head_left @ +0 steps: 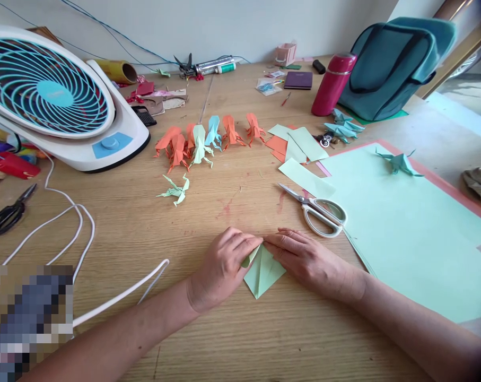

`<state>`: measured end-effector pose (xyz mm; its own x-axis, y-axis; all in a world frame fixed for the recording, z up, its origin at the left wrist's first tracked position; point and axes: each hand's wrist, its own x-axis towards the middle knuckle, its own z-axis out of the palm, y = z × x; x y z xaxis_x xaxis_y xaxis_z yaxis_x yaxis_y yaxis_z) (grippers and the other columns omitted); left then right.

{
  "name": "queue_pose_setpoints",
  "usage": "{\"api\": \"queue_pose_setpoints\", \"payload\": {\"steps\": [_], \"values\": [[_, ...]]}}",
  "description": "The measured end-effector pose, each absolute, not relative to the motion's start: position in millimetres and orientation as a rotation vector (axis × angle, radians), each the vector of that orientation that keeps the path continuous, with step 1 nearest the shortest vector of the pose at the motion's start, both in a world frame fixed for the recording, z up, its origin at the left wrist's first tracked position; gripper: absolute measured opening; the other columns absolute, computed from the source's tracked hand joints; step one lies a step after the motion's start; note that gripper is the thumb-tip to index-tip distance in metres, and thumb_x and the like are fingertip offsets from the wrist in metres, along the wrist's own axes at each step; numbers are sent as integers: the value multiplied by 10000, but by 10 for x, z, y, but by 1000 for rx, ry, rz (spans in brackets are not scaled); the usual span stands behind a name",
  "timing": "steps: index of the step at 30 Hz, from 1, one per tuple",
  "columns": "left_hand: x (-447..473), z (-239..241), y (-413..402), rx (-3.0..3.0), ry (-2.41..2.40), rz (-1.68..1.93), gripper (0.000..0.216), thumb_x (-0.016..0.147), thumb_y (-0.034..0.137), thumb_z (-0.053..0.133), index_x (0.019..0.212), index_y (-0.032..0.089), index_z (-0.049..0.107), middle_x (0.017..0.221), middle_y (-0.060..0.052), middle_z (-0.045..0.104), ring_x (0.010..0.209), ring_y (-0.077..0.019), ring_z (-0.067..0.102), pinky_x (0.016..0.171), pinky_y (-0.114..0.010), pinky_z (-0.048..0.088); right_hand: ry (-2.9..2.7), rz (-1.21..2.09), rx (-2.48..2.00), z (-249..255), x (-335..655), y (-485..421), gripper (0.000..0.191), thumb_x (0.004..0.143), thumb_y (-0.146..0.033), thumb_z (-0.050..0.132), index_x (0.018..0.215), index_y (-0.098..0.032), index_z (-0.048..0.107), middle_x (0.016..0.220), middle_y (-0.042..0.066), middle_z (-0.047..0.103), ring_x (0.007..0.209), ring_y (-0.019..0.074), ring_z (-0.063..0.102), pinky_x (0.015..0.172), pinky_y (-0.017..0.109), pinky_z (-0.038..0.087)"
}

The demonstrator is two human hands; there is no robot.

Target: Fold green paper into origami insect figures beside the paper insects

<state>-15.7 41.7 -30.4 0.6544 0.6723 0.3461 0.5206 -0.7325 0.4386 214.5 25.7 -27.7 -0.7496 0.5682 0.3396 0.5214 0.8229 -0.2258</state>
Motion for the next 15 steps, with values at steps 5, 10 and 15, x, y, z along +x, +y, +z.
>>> {"api": "queue_pose_setpoints", "payload": {"steps": [5,10,15], "values": [[-129,-229,406,2432,1057,800,175,934,237,584,1094,176,621,982,-59,720,914,-203,616,820,-367,530,-2653,180,-798,-298,2189,273,379,968,-32,369,1291,-60,563,1264,198,610,1172,255,590,1059,481,481],[-93,-225,412,2407,1092,847,160,938,165,525,1051,183,636,963,-60,727,890,-198,648,824,-362,535,-2664,183,-790,-306,2191,277,397,953,-17,373,1289,-87,574,1287,190,605,1190,255,588,1063,513,477],[-139,-296,370,2567,953,801,363,880,31,518,1213,168,564,1095,-69,700,1005,-207,626,895,-367,538,-2670,141,-810,-307,2187,276,393,958,-17,362,1284,-84,572,1260,180,620,1134,247,614,1058,511,480]]}}
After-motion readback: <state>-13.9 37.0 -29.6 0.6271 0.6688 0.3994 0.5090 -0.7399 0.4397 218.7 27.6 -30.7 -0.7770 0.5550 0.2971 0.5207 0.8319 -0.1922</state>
